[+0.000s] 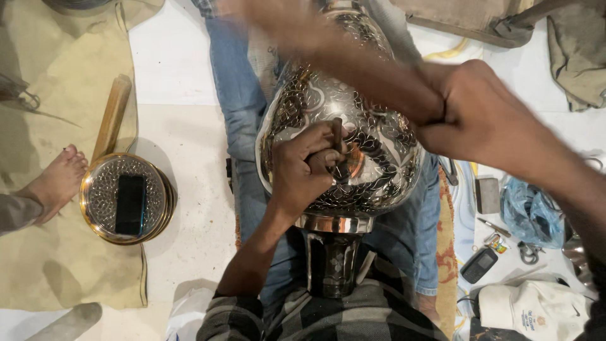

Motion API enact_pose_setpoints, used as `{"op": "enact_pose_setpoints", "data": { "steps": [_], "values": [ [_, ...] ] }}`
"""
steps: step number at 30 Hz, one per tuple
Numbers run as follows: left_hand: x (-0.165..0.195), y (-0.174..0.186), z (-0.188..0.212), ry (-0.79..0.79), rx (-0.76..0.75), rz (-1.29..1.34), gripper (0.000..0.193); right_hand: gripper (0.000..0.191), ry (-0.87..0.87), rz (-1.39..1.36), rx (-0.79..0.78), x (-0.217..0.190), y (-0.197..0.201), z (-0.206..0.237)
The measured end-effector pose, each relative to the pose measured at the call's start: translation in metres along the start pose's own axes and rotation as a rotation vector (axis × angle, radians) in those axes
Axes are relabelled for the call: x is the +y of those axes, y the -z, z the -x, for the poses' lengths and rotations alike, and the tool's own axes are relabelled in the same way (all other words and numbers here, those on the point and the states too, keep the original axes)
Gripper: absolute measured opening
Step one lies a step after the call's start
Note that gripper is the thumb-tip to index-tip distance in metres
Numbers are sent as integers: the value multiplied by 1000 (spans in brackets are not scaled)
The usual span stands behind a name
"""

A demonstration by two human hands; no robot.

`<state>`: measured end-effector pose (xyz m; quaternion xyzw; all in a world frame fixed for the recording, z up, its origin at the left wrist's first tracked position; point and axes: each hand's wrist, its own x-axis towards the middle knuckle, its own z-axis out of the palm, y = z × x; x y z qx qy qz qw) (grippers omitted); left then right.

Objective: The person sits on the floor with a large engraved brass vessel on their lap and decorates its surface by hand. They hold a small chisel against the metal and strike it with a wooden mallet, working pattern after pattern into the vessel body, occasionally repositioning the chisel and rotating their grip on the vessel.

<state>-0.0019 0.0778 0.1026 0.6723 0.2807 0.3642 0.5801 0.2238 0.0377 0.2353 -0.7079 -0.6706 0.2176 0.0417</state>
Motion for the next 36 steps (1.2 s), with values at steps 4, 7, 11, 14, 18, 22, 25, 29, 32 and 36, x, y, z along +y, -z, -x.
{"op": "enact_pose_setpoints", "data": {
  "steps": [4, 7, 11, 14, 18, 22, 25, 29, 32, 36],
  "values": [
    [-2, 3, -3, 10, -41, -35, 38, 33, 37, 25, 36, 16, -9, 4],
    [-5, 6, -4, -33, -86, -63, 39, 32, 14, 89, -24, 33, -24, 11],
    [-12, 11, -12, -72, -202, -163, 44, 26, -116, -343, 43, 40, -38, 19],
    [-15, 15, -18, -97, -290, -206, 50, 44, 6, 66, -37, 35, -39, 27],
    [-16, 19, -28, -199, -426, -112, 56, 26, -87, -457, 226, 28, -61, 50],
    [-18, 23, -45, -202, -595, -218, 53, 25, -147, -487, 285, 49, -103, 80],
    [-19, 22, -53, -232, -690, -276, 53, 26, -231, -411, 282, 65, -130, 105],
    [-18, 20, -70, -406, -876, -311, 56, 18, -206, -716, 698, 45, -193, 125],
    [-16, 11, -83, -481, -1058, -339, 52, 12, -265, -800, 890, 37, -242, 136],
    [-16, 9, -91, -569, -1152, -217, 59, 24, -380, -560, 664, 47, -267, 149]
  ]
}}
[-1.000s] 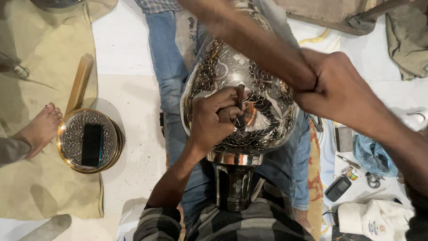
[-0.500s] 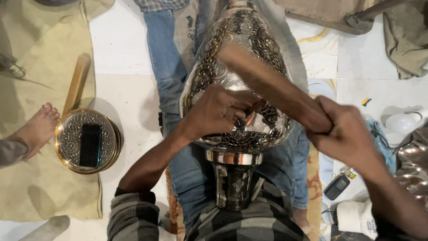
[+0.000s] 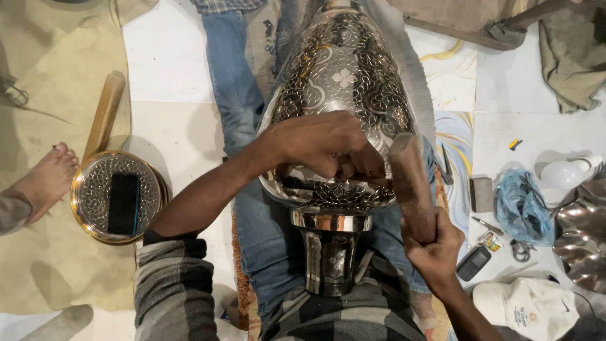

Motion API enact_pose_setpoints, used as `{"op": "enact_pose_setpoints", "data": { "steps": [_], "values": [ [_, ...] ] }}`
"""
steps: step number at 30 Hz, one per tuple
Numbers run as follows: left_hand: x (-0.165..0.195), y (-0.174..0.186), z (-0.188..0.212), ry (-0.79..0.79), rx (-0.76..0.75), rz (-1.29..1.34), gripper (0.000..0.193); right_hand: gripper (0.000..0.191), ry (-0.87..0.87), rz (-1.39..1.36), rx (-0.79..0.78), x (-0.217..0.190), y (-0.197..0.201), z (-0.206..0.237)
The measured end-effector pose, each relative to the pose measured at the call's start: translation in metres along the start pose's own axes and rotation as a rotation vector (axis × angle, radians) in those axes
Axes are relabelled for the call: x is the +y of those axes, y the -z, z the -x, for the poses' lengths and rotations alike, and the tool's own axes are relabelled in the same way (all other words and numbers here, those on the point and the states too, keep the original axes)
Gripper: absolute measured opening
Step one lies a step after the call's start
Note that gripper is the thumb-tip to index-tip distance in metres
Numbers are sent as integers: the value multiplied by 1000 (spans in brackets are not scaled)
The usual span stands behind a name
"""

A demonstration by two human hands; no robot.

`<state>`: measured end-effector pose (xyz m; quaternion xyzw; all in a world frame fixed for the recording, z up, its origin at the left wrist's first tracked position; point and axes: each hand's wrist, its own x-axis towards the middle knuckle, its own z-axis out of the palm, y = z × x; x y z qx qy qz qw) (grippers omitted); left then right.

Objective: The person sits on the floor with a large engraved brass vessel on their lap and decorates its surface by hand. They hold a small chisel against the metal and strike it with a wooden mallet, working pattern after pattern into the vessel body, occasionally repositioning the chisel and rotating their grip on the vessel.

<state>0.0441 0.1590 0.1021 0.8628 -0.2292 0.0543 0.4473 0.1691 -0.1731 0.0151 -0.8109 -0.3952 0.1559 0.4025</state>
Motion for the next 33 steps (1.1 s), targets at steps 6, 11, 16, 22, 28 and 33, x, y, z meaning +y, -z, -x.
{"op": "enact_pose_setpoints", "data": {
  "steps": [6, 11, 16, 22, 28, 33],
  "values": [
    [11, -25, 14, 211, 359, -44, 44, 11, -43, -169, -26, -38, 33, -44],
    [39, -51, 25, 383, 712, 14, 36, 34, 289, 441, -465, -95, 86, -131],
    [58, -78, 16, 530, 1088, 60, 39, 40, 350, 740, -689, -167, 85, -187],
    [65, -88, 8, 607, 1278, 24, 30, 35, 338, 784, -644, -226, 59, -201],
    [69, -91, 8, 565, 1296, -93, 24, 39, 350, 680, -740, -243, 52, -210],
    [66, -94, 10, 546, 1243, -42, 24, 37, 327, 753, -747, -247, 51, -202]
  ]
}}
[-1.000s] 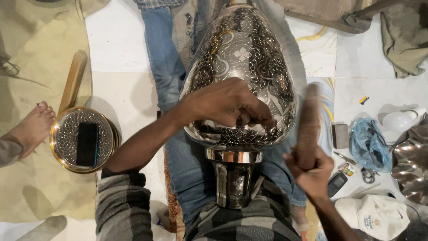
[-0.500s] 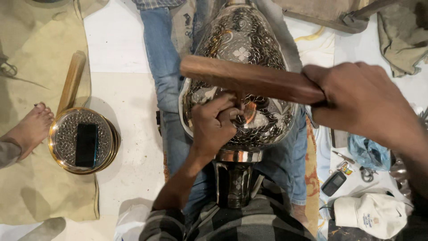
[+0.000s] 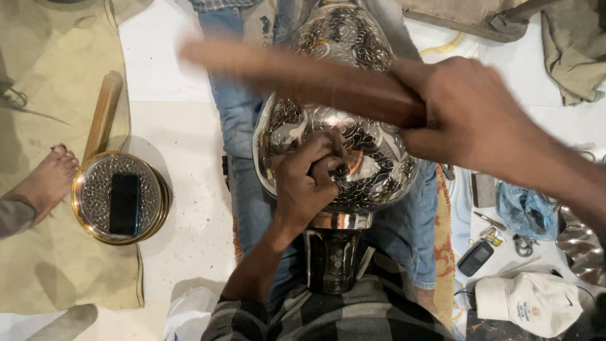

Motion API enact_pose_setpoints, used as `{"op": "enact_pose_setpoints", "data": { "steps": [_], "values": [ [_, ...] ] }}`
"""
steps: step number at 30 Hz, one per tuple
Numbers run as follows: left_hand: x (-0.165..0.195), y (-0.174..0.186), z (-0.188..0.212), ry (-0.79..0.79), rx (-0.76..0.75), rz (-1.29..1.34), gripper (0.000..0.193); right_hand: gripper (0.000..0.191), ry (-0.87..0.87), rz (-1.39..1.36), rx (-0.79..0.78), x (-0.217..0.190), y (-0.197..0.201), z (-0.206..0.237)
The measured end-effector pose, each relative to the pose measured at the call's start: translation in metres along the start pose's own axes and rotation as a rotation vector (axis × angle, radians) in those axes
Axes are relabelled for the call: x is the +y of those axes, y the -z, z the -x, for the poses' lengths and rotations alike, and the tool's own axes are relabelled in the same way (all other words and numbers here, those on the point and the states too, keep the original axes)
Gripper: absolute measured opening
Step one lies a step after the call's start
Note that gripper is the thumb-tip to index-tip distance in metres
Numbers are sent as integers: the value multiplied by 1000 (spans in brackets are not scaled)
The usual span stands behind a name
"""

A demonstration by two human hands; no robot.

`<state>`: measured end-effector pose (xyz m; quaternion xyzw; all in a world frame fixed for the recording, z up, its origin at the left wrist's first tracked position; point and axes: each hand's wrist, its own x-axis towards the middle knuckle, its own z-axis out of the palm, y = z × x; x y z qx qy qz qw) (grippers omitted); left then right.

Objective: The person sits on the floor with a large engraved brass vessel on their lap and decorates its surface by hand. They hold a small chisel against the metal and strike it with a wooden mallet, working pattern after pattern into the vessel body, occasionally repositioning the chisel and rotating their grip on the vessel.

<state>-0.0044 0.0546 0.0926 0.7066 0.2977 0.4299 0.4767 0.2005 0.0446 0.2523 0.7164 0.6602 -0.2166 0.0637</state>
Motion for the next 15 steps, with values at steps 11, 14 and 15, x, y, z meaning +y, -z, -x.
{"op": "enact_pose_setpoints", "data": {
  "steps": [11, 14, 15],
  "values": [
    [-9, 16, -32, -171, -466, -133, 51, 21, -22, -504, 339, 59, -100, 50],
    [-15, 16, -52, -267, -680, -52, 51, 30, -89, -419, 483, 74, -149, 78],
    [-19, 14, -60, -303, -765, 11, 50, 31, -154, -448, 628, 71, -170, 82]
  ]
}}
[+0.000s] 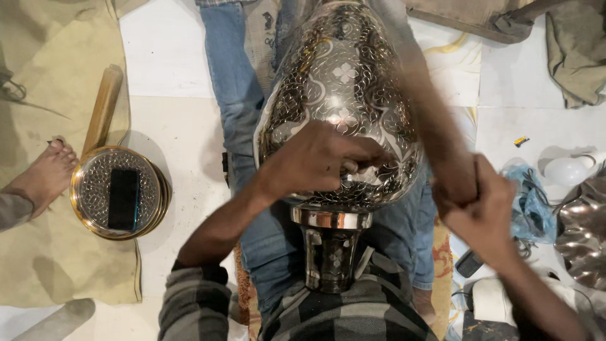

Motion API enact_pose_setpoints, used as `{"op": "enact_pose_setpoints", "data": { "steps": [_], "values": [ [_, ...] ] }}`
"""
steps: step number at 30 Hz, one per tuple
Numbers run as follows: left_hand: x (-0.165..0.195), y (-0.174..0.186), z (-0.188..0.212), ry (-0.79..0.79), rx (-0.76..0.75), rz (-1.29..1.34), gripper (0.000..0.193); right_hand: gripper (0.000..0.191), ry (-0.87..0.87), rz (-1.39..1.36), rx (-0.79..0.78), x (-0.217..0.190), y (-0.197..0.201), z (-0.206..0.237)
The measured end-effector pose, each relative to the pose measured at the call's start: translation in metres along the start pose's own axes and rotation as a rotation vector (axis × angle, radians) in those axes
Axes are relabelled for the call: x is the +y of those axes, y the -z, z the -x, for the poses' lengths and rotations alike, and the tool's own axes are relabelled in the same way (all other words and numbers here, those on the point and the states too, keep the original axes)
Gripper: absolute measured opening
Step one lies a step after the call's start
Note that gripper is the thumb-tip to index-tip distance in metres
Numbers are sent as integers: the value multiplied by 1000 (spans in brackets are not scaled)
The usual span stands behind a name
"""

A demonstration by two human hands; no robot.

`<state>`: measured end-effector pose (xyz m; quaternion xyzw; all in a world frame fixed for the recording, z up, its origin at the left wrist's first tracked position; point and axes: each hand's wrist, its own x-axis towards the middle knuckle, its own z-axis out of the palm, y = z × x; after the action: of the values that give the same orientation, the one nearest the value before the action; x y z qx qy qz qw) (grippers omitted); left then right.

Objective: The person sits on the floor with a large engraved brass vessel on their lap and decorates its surface by hand. They hold a small chisel against the metal and strike it with a wooden mallet, working pattern after pattern into the vessel body, occasionally repositioning the chisel and rotating their grip on the vessel.

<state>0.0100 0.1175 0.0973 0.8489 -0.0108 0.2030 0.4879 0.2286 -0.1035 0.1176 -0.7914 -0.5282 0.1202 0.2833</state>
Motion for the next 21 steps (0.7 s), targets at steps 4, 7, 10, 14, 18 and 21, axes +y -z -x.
{"op": "enact_pose_setpoints", "data": {
  "steps": [4, 7, 10, 14, 18, 21],
  "values": [
    [-25, 4, -26, -31, -210, -63, 34, 26, -267, -189, -71, 19, -33, 59],
    [-31, -1, -24, -20, 139, 232, 24, 27, -319, -651, 96, 14, -71, 92],
    [-17, -16, -2, 93, 621, 537, 23, 28, -626, -743, 176, 11, -94, 108],
    [9, -41, 21, 127, 840, 484, 25, 33, -620, -691, 123, 18, -84, 84],
    [16, -63, 12, 302, 1136, 308, 26, 36, -398, -410, 59, 2, -47, 23],
    [22, -72, 11, 322, 1215, 271, 27, 42, -60, -113, -77, -24, -12, -36]
  ]
}}
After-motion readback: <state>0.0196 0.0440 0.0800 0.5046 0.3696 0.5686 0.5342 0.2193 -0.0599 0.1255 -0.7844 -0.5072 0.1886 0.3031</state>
